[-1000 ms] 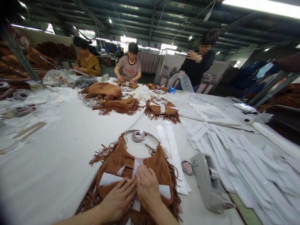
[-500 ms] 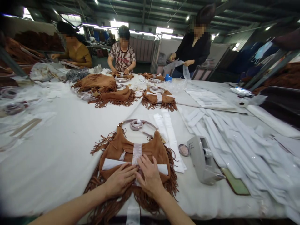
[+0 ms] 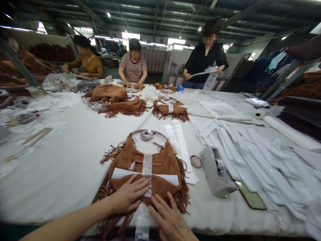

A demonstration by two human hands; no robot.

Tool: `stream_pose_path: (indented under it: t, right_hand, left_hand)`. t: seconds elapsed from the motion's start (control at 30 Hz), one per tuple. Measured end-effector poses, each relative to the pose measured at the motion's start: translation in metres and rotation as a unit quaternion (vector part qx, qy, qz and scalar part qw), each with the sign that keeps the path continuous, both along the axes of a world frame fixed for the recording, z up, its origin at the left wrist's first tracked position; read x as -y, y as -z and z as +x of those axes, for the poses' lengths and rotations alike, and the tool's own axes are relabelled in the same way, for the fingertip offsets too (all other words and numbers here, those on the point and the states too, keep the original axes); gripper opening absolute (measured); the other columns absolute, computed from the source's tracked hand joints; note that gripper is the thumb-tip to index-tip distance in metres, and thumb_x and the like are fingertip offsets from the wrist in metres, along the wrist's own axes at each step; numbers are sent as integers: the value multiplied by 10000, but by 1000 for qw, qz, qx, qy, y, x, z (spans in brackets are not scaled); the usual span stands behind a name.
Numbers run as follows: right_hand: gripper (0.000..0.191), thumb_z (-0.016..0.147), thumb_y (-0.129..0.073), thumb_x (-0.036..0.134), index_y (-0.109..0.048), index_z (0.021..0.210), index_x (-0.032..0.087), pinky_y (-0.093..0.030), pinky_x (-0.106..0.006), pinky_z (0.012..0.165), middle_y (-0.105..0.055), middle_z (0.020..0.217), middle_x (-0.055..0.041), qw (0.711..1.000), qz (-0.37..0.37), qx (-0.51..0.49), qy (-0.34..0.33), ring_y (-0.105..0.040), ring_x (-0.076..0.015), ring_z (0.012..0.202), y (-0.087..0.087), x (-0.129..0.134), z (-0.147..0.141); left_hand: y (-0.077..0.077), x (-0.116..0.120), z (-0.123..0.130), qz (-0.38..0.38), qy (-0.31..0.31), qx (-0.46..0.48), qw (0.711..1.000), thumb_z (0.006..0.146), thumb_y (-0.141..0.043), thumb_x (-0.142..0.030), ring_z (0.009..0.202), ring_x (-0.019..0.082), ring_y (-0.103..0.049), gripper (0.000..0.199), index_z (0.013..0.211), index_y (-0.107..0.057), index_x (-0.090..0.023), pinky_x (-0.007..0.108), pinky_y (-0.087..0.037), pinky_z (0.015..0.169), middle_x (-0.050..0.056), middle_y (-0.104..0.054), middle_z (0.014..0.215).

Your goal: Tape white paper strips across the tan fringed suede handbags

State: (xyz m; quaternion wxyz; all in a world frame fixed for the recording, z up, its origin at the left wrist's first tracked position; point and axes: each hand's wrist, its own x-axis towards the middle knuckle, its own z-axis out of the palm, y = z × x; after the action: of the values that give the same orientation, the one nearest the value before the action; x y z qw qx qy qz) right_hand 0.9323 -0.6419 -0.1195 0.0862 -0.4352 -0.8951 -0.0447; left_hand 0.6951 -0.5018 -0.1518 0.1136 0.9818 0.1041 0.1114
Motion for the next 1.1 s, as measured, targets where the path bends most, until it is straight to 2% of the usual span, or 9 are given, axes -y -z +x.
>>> stream_pose_path:
  t: [0.13,0.2,0.3,0.37,0.47,0.77,0.93,1.0,1.1]
  right_hand:
    - [417,812,-498,142,-555,1214,240,-308,-426,1083,-570,1300,-66,994,86,9,-69,-484,-209,1231,20,11,-25]
    - [280,852,-458,122,-618,1061,218,-354,-384,1028,-651,1170,-52,990,133,-29,-47,-543,-198,1157,32,9,-37]
    - [281,880,-372,85,-630,913,192,-403,-333,878,-709,915,-35,976,180,-121,12,-635,-170,938,41,4,-52]
    - [300,870,-351,66,-623,899,187,-402,-316,780,-706,809,-28,969,192,-152,31,-644,-155,815,40,1,-58]
    - [318,835,-347,43,-618,917,187,-393,-310,710,-706,774,-34,965,205,-162,37,-640,-152,768,37,1,-62]
    - [300,832,-343,33,-602,936,142,-379,-331,691,-706,818,-59,967,185,-168,47,-638,-156,797,36,6,-71]
    - [354,861,-276,5,-584,820,173,-346,-314,641,-671,681,-12,949,242,-193,62,-605,-120,674,43,7,-83]
    - [338,850,-288,-1,-582,823,164,-340,-307,639,-664,692,-12,956,222,-188,52,-599,-118,681,40,5,-85]
    - [291,824,-325,20,-581,841,158,-332,-308,637,-645,705,-23,971,142,-187,45,-586,-134,698,25,-3,-82]
  left_hand:
    - [-2,-1,0,-8,4,-3,1000,892,-419,-276,1379,248,-280,602,1454,-218,-201,537,-137,1140,92,-346,1485]
    - [-4,-2,0,-21,5,-8,1000,902,-411,-284,1380,256,-277,585,1452,-226,-212,556,-120,1135,93,-338,1489]
    - [-6,0,0,-37,-3,-4,999,915,-415,-328,1373,261,-291,546,1434,-272,-237,568,-116,1128,94,-354,1480]
    - [-6,1,1,-41,-16,5,999,915,-428,-350,1357,260,-321,511,1407,-327,-253,567,-126,1124,89,-384,1463]
    - [-4,4,4,-34,-36,19,999,911,-435,-332,1342,258,-347,463,1365,-395,-254,563,-129,1122,85,-411,1446]
    - [-2,5,6,-38,-41,14,998,902,-412,-273,1337,248,-348,441,1342,-418,-250,562,-83,1125,80,-415,1443]
    - [-1,5,4,-18,-36,18,999,906,-411,-277,1340,256,-339,450,1354,-400,-235,569,-79,1118,92,-412,1442]
    - [0,5,4,-6,-37,20,999,911,-400,-267,1337,251,-343,438,1347,-407,-228,562,-78,1119,95,-415,1439]
    - [-2,5,4,13,-39,23,999,909,-398,-248,1324,244,-361,426,1333,-423,-216,545,-85,1123,101,-436,1421]
